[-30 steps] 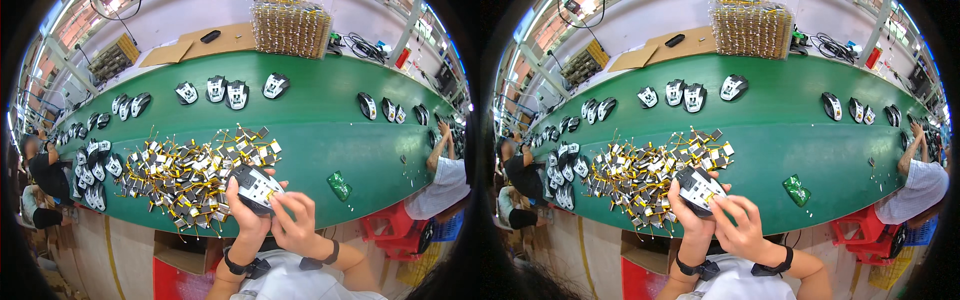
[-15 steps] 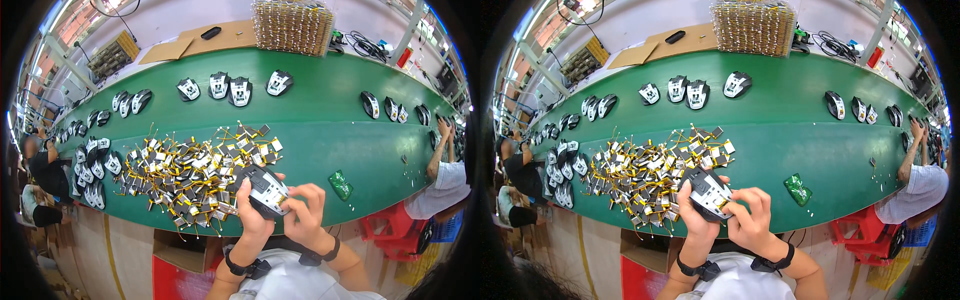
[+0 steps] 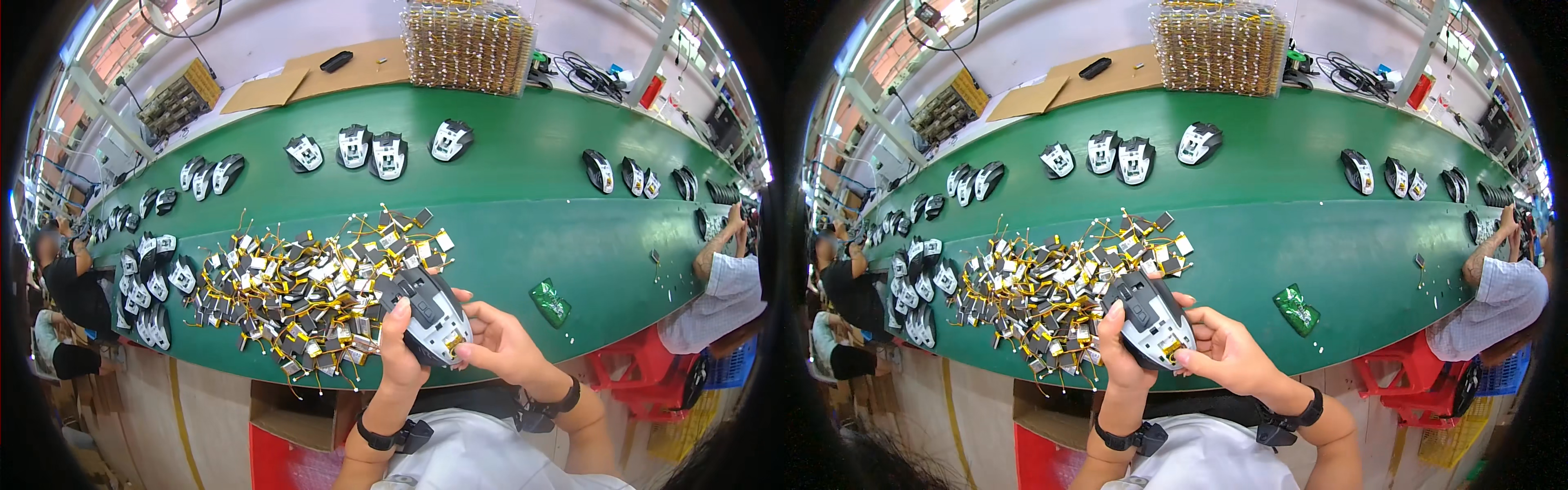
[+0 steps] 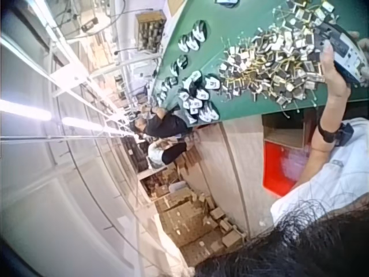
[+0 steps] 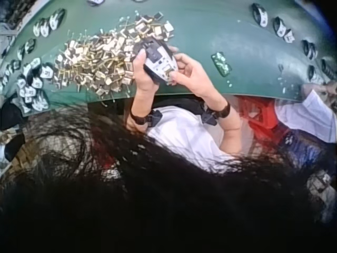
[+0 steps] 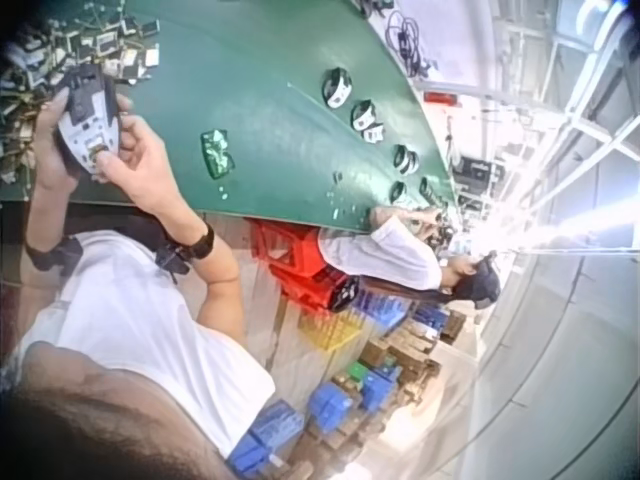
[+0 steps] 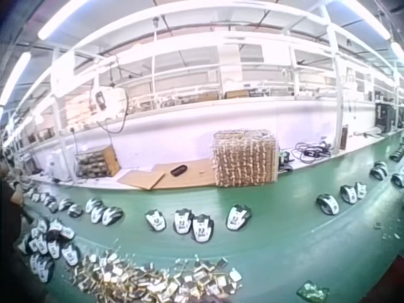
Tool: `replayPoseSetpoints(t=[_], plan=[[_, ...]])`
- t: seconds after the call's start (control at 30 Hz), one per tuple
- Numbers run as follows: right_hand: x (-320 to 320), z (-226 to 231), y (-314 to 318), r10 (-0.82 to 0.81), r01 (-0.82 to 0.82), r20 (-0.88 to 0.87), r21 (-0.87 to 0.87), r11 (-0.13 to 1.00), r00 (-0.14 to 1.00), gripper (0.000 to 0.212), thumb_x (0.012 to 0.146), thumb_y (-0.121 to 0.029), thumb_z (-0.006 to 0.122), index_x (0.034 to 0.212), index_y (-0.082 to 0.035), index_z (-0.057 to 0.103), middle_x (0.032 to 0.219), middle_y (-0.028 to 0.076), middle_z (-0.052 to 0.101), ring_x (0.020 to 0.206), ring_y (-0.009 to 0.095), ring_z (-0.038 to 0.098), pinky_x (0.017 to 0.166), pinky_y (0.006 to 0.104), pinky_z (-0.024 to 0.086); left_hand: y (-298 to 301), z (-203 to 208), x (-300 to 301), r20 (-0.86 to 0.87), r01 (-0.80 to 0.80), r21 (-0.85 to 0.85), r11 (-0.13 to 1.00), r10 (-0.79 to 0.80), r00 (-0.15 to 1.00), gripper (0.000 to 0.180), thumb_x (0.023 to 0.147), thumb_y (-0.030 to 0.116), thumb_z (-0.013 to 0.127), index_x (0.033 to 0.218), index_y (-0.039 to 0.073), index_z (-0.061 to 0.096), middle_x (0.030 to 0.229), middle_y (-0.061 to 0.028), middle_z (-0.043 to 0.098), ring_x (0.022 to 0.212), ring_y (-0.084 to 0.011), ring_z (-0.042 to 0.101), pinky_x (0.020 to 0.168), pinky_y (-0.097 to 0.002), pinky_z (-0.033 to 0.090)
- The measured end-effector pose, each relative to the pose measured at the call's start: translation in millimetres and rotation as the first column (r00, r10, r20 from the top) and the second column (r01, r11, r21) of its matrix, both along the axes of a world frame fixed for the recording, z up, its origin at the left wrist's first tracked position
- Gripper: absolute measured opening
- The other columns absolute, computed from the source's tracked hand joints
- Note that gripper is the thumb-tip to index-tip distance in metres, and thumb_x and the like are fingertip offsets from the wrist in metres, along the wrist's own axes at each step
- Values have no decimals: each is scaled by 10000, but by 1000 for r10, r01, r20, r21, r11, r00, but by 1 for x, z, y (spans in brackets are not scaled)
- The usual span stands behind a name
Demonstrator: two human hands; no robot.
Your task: The person assembles computer mice by inserting small batteries into the open cavities of mouse shells. They pick up a mouse shell, insert a battery, and place the completed unit on the table, repeating this process for multiple units.
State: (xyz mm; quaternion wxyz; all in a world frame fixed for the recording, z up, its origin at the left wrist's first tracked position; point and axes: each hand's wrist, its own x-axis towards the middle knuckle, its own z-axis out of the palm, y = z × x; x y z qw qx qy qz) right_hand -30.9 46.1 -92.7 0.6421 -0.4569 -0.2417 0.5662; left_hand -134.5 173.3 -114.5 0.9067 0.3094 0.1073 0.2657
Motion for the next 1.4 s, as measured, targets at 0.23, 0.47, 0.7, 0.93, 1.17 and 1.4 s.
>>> replayPoseSetpoints(t=[0.23,0.47,0.7,0.93,1.17,1.4], plan=[[-19,-18,-1,-204,193,144,89,977,968,381,895,-58,668,1204,38,467,998,107,656,801,108,641,641,232,528,-11,3,8,-28,-94,-28,995,94,995,633,912,518,385,1304,32,483,1050,-237,653,873,-284,675,747,-387,567],[-38,-25,-1,-304,301,249,51,952,920,255,962,-155,600,1086,13,453,849,91,636,646,82,599,556,215,498,-14,-3,8,7,-30,-218,975,32,999,604,921,547,373,1257,70,531,1043,-228,659,773,-257,673,665,-361,559],[-19,-22,-10,-45,46,-20,98,994,999,480,977,-227,549,1329,56,388,961,167,672,722,160,653,651,272,550,-8,-7,6,101,106,-192,976,-88,991,598,957,490,350,1324,27,442,1093,-255,630,730,-242,679,544,-313,574],[-13,-21,-12,-55,57,38,-42,998,998,351,917,-152,550,1192,61,503,929,147,680,698,143,635,619,251,526,-11,-11,6,70,98,-87,991,-92,993,604,938,446,436,1354,9,411,1116,-253,624,794,-229,679,619,-304,574],[-7,-26,-9,-45,45,-75,-10,999,996,287,930,-130,569,1166,29,536,932,155,689,664,128,618,598,250,510,-10,-12,9,0,87,17,996,-87,996,644,967,486,438,1395,7,385,1202,-238,601,1005,-245,646,818,-349,552],[128,0,-6,-250,267,273,-26,963,929,332,913,-179,626,1153,40,560,983,175,697,755,139,664,714,280,567,14,3,-22,-116,17,284,959,17,993,626,984,352,459,1456,-10,266,1342,-240,521,1123,-289,606,948,-352,444]])
